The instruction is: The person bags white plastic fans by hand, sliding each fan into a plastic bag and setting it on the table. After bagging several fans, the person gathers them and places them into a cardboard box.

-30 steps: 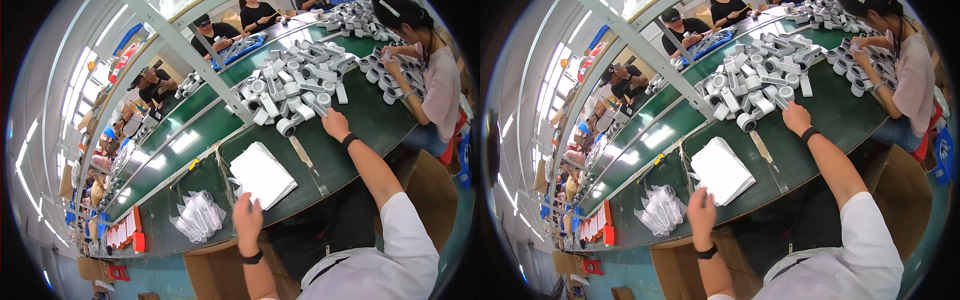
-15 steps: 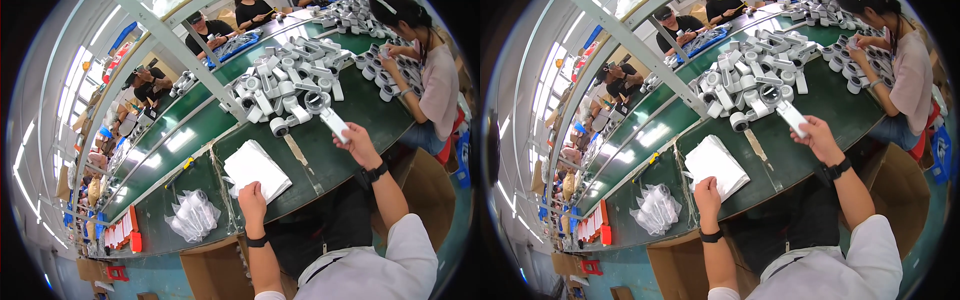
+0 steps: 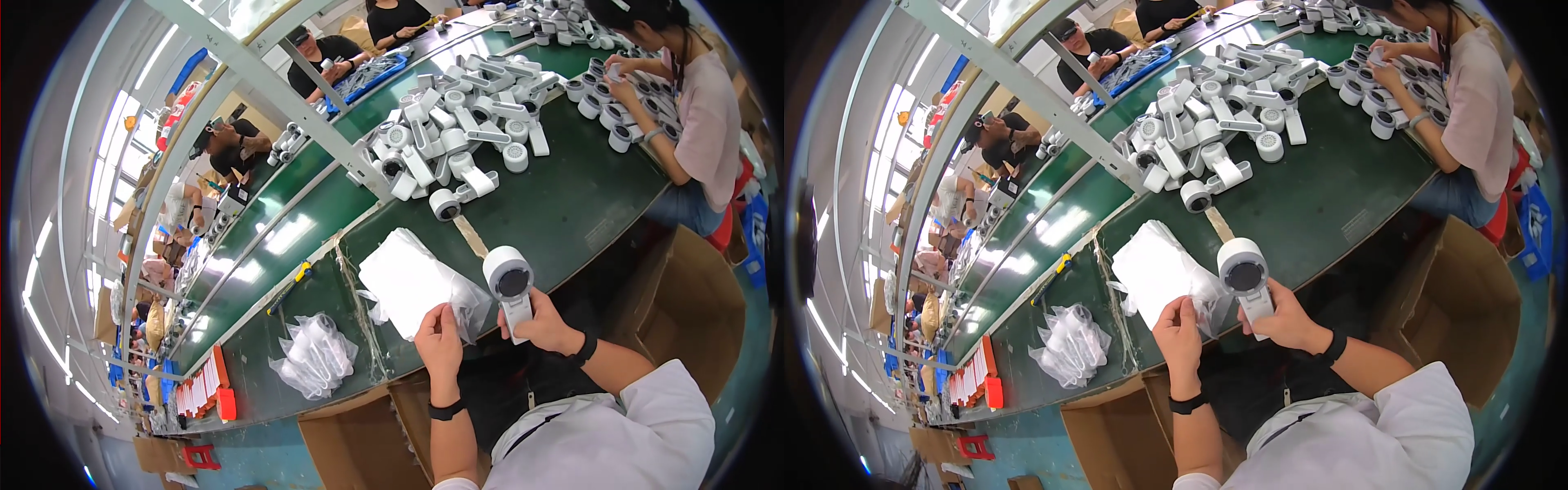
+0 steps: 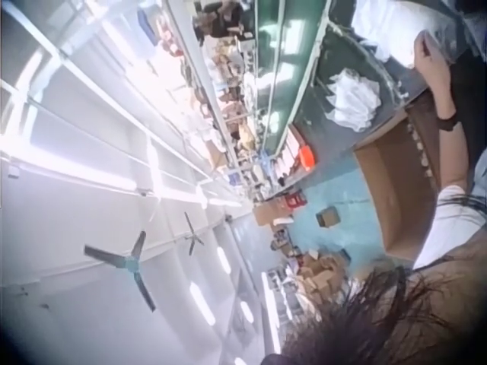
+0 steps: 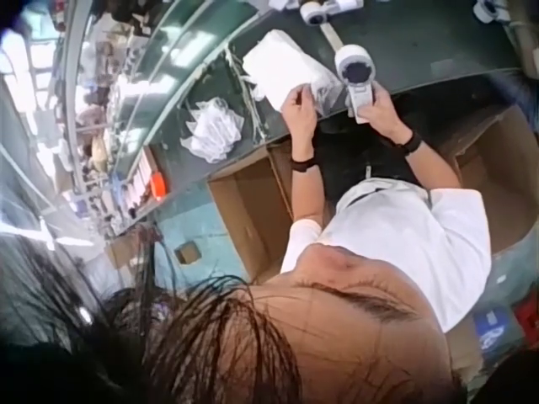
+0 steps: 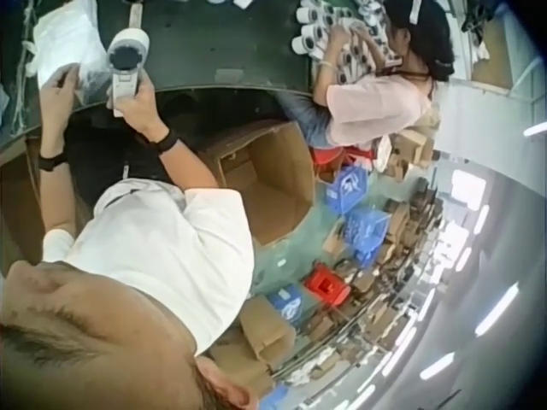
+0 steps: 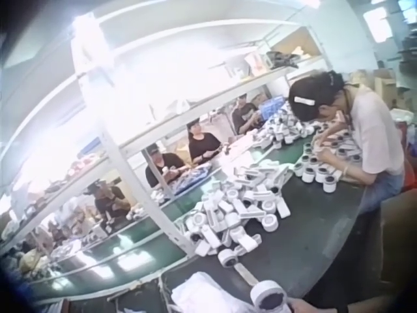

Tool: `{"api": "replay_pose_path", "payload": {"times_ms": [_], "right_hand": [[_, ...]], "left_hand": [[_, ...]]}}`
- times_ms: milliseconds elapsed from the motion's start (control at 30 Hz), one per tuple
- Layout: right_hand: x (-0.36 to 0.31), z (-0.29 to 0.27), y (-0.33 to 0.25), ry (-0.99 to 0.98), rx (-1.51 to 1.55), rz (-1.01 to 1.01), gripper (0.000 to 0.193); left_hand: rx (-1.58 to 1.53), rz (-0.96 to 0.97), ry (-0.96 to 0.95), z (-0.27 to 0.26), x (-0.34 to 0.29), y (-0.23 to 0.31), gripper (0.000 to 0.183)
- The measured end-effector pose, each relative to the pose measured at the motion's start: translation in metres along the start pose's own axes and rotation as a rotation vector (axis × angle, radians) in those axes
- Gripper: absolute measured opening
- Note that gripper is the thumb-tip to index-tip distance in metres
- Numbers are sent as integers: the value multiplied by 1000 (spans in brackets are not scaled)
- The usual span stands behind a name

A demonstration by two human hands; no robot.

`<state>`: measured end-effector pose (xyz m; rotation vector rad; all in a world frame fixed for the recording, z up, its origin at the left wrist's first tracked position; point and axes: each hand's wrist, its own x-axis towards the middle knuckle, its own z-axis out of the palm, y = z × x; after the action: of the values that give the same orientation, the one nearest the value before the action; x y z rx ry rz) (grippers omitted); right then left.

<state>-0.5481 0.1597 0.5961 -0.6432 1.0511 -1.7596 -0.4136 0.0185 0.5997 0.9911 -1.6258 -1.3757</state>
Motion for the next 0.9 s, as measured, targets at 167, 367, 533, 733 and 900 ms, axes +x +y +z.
{"api": "replay_pose_path", "payload": {"times_ms": [167, 367, 533, 733, 900], "right_hand": [[-12, -13, -17, -253, -340, 181, 39], [6, -13, -41, -436, -794, 87, 77], [31, -16, -50, -516, -728, 423, 95], [35, -18, -46, -535, -525, 488, 93], [34, -25, -40, -551, -428, 477, 100]], "left_hand": [[9, -11, -29, 2, -2, 6, 22], [-76, -56, -109, -6, 5, 7, 24], [-74, -55, -148, -17, 6, 8, 24], [-90, -35, -142, -28, 7, 10, 24], [-110, -53, -144, -31, 6, 14, 23]]}}
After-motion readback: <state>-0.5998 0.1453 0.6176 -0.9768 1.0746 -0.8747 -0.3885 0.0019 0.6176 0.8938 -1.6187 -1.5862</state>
